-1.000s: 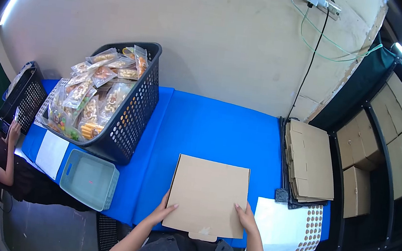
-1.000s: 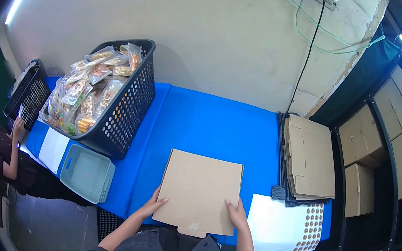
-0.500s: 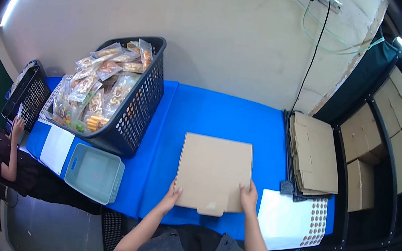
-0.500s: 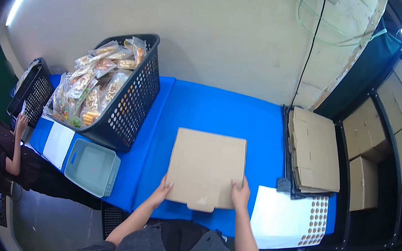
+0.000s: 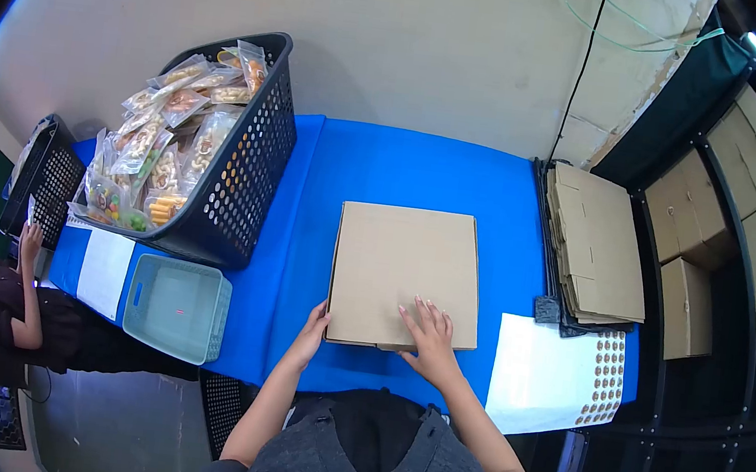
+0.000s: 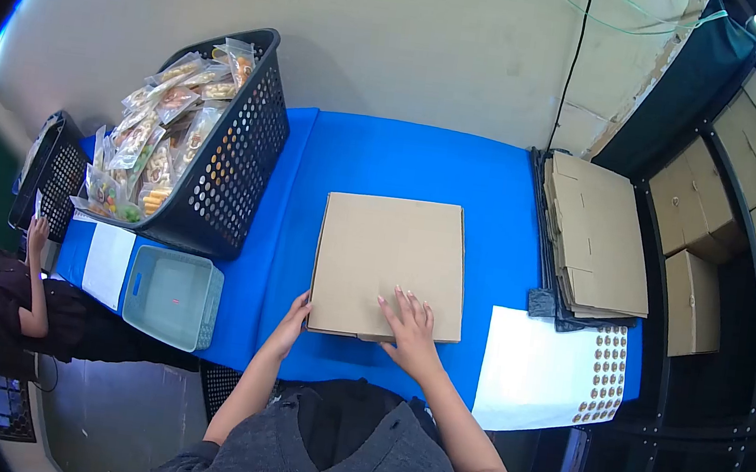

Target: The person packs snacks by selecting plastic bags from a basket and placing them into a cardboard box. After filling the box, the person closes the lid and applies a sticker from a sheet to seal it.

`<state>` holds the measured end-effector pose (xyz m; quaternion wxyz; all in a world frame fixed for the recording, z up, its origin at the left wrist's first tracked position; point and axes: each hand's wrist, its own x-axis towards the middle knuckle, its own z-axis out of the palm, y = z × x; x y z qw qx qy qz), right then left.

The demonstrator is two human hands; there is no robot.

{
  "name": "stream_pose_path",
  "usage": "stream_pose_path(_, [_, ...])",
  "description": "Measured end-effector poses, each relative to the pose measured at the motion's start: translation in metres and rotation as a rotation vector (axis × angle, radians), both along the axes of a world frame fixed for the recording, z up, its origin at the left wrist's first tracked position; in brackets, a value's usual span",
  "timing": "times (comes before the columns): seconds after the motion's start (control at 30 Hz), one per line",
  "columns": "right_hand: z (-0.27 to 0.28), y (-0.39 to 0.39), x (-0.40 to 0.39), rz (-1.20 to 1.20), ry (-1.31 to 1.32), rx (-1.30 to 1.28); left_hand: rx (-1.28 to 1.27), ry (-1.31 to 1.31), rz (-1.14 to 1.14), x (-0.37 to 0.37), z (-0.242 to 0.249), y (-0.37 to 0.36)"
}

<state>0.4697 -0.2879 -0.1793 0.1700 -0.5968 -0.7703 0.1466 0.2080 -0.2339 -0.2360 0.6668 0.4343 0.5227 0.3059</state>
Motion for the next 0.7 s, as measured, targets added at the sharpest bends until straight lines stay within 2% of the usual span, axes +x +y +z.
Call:
stream_pose_path(0.23, [-0.0026,-0.0015,0.0014,0.014,-0.024,0.036,0.048,0.038,0.001,0.0054,0.0045,-0.0005])
stream_pose_path(0.4, [-0.0061,-0.0003,0.0026,-0.004,0.120,0.034,0.035,0.029,0.012,0.0076,0.0048,-0.0004])
stream_pose_path(0.7, [-0.0061,0.0083,0.0079,0.002,0.165,-0.025,0.026,0.038,0.014,0.0068,0.0007,0.0004])
